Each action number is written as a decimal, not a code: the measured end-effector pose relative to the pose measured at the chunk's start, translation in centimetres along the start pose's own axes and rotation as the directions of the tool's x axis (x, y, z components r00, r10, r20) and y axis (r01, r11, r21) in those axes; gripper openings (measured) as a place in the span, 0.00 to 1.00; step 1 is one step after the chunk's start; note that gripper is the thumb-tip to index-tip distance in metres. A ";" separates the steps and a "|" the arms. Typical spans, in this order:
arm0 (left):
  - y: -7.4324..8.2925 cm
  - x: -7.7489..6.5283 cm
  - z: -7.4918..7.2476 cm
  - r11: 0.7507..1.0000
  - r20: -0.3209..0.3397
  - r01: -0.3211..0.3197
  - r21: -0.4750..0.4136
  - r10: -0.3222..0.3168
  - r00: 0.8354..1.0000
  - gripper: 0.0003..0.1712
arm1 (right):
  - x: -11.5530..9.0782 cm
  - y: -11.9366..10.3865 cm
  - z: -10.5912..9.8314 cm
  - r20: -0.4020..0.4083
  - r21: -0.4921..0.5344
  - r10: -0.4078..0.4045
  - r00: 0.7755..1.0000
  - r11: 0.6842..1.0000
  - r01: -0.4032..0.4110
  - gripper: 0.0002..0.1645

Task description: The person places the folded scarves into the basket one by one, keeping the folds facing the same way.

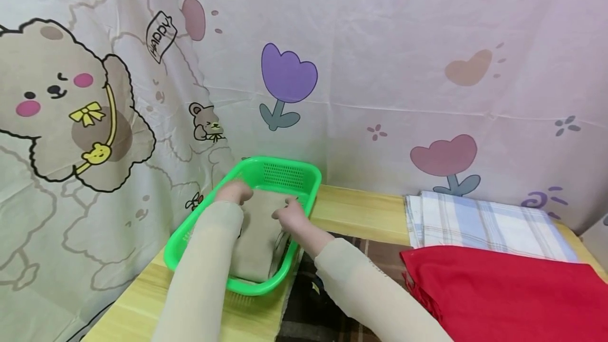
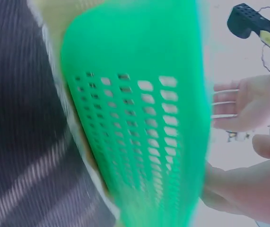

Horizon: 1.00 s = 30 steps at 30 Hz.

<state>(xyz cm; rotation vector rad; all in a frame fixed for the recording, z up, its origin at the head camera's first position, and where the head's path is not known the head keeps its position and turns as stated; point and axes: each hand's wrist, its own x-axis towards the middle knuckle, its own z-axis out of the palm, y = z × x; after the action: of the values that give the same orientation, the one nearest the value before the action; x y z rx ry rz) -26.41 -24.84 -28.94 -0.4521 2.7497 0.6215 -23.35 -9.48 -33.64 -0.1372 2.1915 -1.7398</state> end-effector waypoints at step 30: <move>10.5 -0.2 5.3 0.902 0.077 -0.425 -0.073 0.430 0.899 0.25 | -2.1 5.4 -19.1 -0.022 -0.072 0.035 0.999 0.997 -0.036 0.32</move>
<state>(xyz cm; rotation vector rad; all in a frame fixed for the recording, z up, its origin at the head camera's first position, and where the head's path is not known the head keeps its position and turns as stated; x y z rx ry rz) -28.95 -13.37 -29.62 0.1818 2.7603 0.7964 -26.75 10.20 -34.66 -0.0975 2.2589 -1.6509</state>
